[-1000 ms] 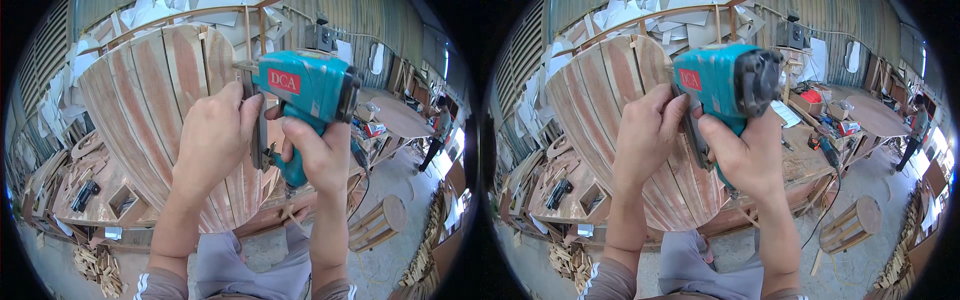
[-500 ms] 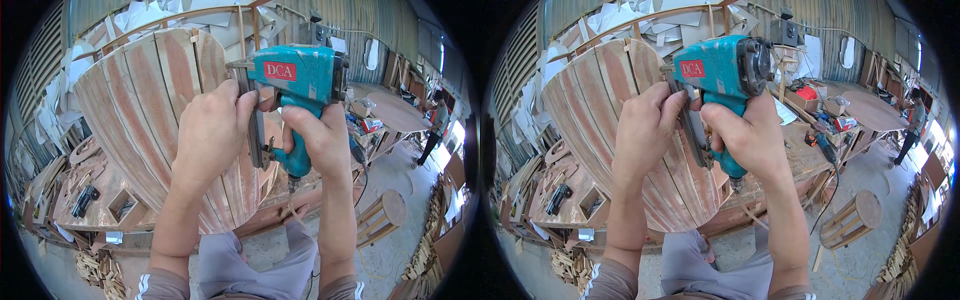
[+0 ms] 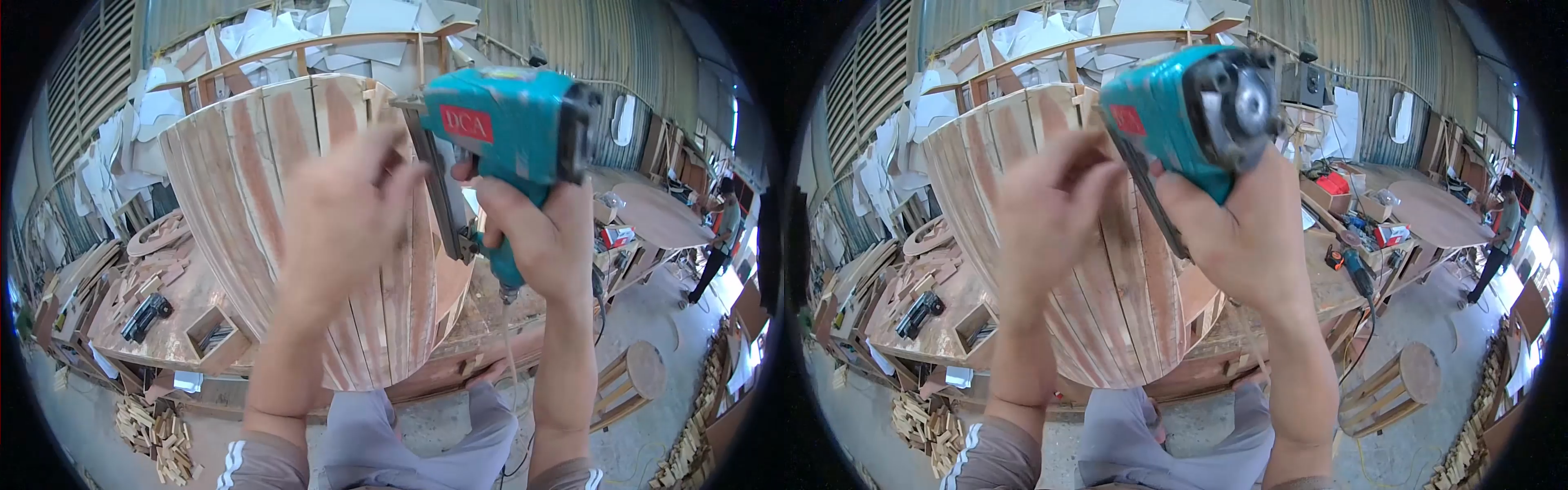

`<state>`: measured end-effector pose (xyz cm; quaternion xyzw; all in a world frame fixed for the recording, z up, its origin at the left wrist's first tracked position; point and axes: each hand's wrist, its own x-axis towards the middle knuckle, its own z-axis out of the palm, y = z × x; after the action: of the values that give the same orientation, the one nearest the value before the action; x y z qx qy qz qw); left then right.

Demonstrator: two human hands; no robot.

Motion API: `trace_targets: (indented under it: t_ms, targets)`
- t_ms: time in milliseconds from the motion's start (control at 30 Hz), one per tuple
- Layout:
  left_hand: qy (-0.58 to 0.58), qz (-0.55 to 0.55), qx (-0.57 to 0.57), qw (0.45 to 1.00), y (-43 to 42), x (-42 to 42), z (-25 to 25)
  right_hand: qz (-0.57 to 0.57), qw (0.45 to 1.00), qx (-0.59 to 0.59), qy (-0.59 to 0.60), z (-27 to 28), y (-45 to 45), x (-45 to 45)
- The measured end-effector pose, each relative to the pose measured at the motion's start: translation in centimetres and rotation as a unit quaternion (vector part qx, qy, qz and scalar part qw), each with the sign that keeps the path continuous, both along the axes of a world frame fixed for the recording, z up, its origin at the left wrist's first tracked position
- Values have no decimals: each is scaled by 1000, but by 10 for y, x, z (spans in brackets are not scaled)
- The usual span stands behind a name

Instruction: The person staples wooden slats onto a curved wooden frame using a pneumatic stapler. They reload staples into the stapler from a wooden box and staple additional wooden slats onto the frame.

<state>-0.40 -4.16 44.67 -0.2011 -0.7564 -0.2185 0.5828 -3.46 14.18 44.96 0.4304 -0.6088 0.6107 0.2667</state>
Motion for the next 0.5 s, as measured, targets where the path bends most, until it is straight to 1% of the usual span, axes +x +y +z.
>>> trace_targets:
  t_ms: [33,67,133,167,200,233,267,333,433,500]
  targets:
    - [93,80,-76,990,-15,7,16,-26,999,28,8,1,-3,-3]
    - [183,158,-151,959,-32,12,34,-52,997,55,17,2,-6,-7]
    - [272,239,-232,903,-62,3,67,-49,998,45,16,-1,-11,-7]
    - [272,240,-226,904,-66,-6,75,-49,998,42,16,-2,-13,-6]
    - [133,209,-204,947,-68,-14,82,-49,998,39,15,-3,-16,-5]
    - [-7,175,-179,968,-68,-18,86,-52,998,29,18,-2,-16,-5]
    - [-6,175,-178,968,-67,-18,88,-54,998,24,20,-1,-16,-4]
    - [-63,232,-189,952,-58,-17,91,-69,997,24,20,2,-16,-1]
    - [-81,220,-161,959,-53,-15,91,-89,995,40,16,3,-15,-4]
    - [-95,232,-169,953,-50,-10,92,-95,994,47,14,4,-13,-3]
